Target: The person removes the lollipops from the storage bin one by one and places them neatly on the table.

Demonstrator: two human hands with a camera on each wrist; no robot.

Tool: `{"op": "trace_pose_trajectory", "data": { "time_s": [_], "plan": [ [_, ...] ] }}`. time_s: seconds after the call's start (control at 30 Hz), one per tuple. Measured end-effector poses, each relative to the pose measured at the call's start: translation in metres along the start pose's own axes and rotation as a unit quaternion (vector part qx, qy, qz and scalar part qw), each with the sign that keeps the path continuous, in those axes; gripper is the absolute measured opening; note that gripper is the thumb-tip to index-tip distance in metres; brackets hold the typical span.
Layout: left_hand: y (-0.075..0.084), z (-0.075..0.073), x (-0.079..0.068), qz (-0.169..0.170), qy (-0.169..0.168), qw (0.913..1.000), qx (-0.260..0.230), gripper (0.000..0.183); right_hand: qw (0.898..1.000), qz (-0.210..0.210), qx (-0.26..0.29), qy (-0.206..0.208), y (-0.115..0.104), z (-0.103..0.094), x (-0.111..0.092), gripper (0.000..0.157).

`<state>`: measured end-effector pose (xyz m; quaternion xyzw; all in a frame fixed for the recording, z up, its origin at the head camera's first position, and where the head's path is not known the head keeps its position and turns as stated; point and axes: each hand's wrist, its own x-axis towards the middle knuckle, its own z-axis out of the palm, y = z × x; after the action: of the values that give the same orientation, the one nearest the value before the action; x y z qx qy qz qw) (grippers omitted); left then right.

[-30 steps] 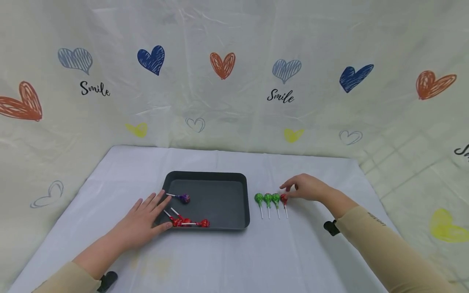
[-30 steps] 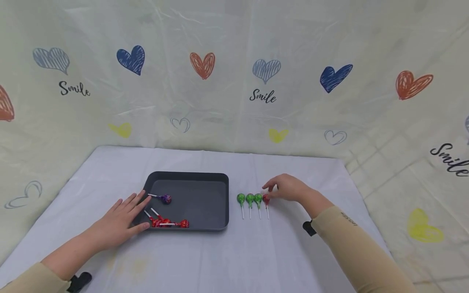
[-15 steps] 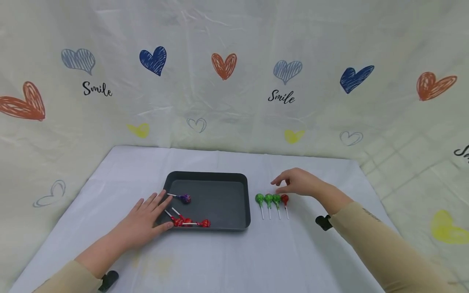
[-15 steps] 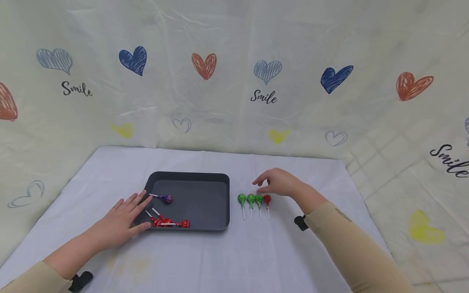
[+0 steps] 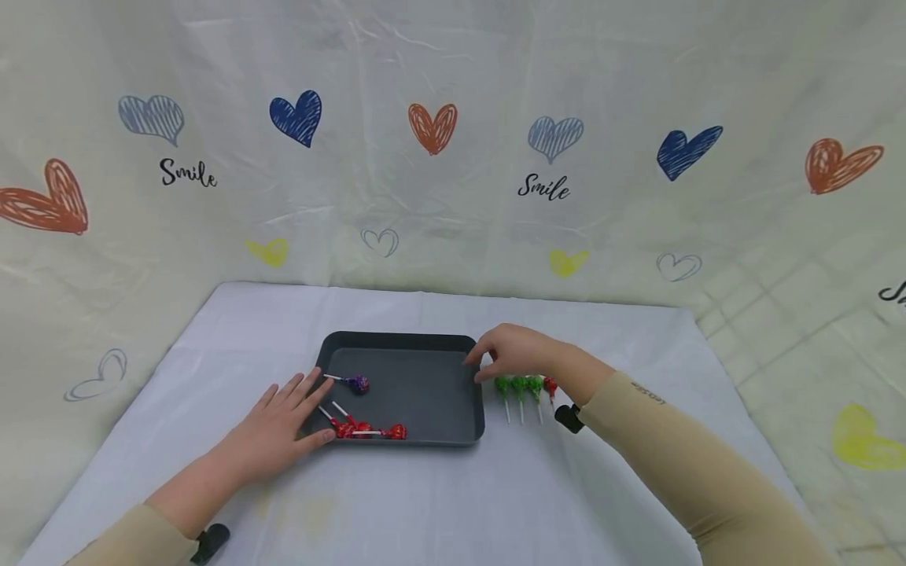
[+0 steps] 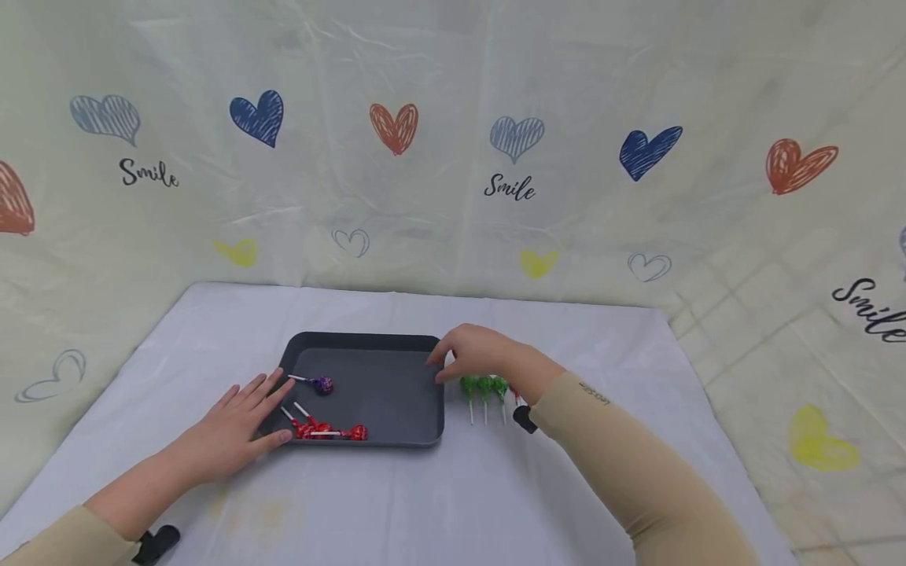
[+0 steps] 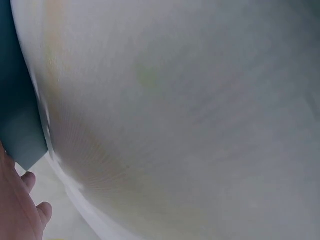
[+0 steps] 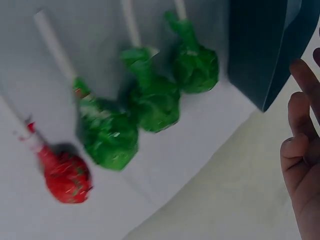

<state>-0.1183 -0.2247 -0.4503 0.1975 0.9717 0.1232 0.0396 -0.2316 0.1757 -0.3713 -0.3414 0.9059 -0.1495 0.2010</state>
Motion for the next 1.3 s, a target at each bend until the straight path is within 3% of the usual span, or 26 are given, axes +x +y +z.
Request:
{"op": "trace_pose_trajectory", "data": {
  "time_s": [0.33, 0.63, 1.0, 1.3],
  "plan": [
    [0.001, -0.003, -0.001, -0.005, -0.014, 0.9999, 0.002, 0.091, 0.997, -0.060, -0.020, -0.036, -0.043, 0.007, 0.040, 0.033],
    [-0.002, 0.000, 0.001, -0.014, -0.026, 0.9996, 0.002, 0.089, 0.992, -0.053, -0.057, -0.097, -0.070, 0.025, 0.064, 0.029],
    [-0.003, 0.001, 0.002, -0.007, -0.012, 0.9999, -0.002, 0.090, 0.983, -0.083, -0.060, -0.155, -0.089, 0.045, 0.079, 0.023],
    [-0.004, 0.003, 0.002, -0.006, -0.011, 0.9999, -0.006, 0.090, 0.979, -0.082, -0.065, -0.177, -0.097, 0.056, 0.085, 0.022]
  ]
}}
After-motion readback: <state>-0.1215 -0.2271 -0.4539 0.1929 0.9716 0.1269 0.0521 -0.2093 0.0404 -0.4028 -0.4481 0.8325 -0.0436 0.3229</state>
